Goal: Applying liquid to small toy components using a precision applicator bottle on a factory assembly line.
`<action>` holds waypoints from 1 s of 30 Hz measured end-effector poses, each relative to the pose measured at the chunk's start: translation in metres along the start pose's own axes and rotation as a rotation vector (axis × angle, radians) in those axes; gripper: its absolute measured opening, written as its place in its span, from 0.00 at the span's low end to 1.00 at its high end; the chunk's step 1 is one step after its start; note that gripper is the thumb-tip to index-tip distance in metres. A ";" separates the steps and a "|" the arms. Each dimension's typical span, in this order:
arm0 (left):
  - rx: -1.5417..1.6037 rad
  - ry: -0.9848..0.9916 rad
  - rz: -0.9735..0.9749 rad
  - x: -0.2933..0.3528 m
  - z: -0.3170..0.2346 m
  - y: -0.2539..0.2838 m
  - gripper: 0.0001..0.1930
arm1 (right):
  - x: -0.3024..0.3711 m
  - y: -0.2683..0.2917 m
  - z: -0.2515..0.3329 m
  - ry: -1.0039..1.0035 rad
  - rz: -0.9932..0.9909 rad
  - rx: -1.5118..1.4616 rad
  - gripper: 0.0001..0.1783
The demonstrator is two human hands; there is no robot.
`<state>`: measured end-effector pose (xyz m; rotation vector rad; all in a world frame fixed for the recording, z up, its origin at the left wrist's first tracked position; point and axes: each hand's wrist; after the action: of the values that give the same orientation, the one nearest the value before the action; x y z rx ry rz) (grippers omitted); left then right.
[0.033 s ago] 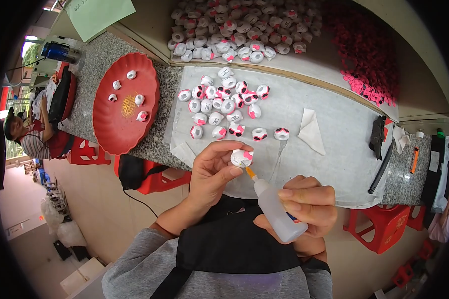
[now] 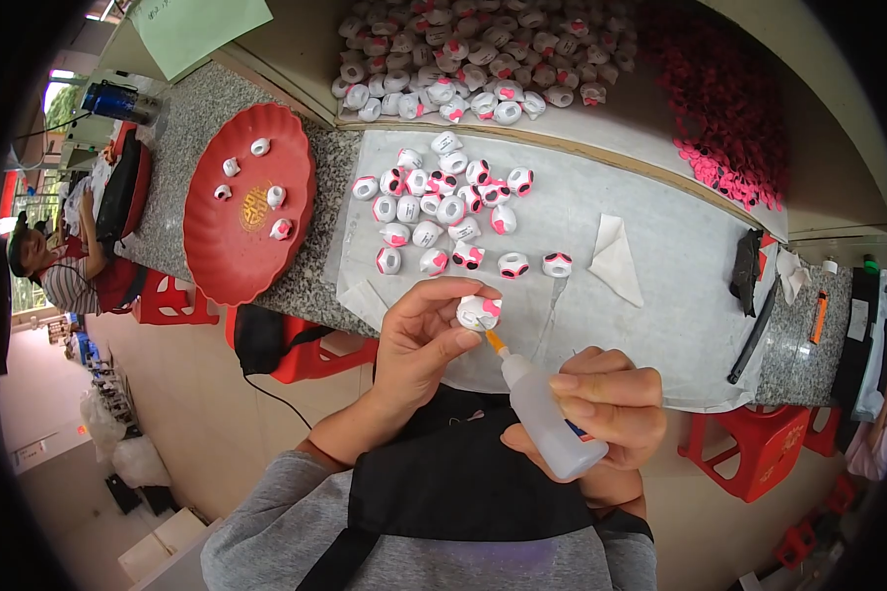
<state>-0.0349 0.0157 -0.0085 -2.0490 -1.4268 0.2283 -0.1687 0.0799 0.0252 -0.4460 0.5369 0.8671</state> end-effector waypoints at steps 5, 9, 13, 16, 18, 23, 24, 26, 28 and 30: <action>-0.128 -0.137 0.017 0.000 0.002 0.003 0.18 | -0.001 -0.001 0.000 0.022 0.017 0.013 0.23; -0.275 -0.268 0.056 0.000 0.000 0.002 0.17 | 0.002 -0.001 -0.001 0.009 0.019 -0.002 0.23; -0.308 -0.271 0.054 0.001 -0.001 0.002 0.17 | 0.003 0.000 -0.002 0.025 0.013 -0.016 0.22; -0.348 -0.292 0.047 -0.001 -0.001 0.004 0.17 | 0.000 0.000 -0.001 0.014 0.043 -0.021 0.22; -0.367 -0.327 0.045 -0.003 0.000 0.004 0.17 | -0.001 0.001 -0.001 0.006 0.061 -0.012 0.23; -0.349 -0.341 0.063 -0.007 0.000 0.001 0.17 | -0.004 0.005 -0.004 0.025 0.018 0.039 0.23; -0.334 -0.327 0.060 -0.007 0.000 0.000 0.17 | -0.004 0.005 -0.004 0.034 0.017 0.048 0.23; -0.332 -0.342 0.033 -0.008 -0.003 0.004 0.17 | -0.008 0.007 -0.005 -0.036 -0.014 0.023 0.21; -0.244 -0.323 -0.096 -0.007 -0.006 0.008 0.19 | -0.018 0.016 -0.013 -0.080 -0.012 0.068 0.20; -0.170 -0.268 -0.162 -0.008 -0.011 0.018 0.18 | -0.027 0.027 -0.022 -0.296 -0.065 -0.022 0.18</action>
<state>-0.0187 0.0006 -0.0115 -2.0825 -1.8223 0.3328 -0.2106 0.0673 0.0200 -0.3451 0.2393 0.8595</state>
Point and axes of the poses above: each hand's wrist, its own x-axis away from the middle knuckle, its own y-axis out of the back of the hand, z = x × y, and after that the axes turned 13 degrees about -z, right-handed
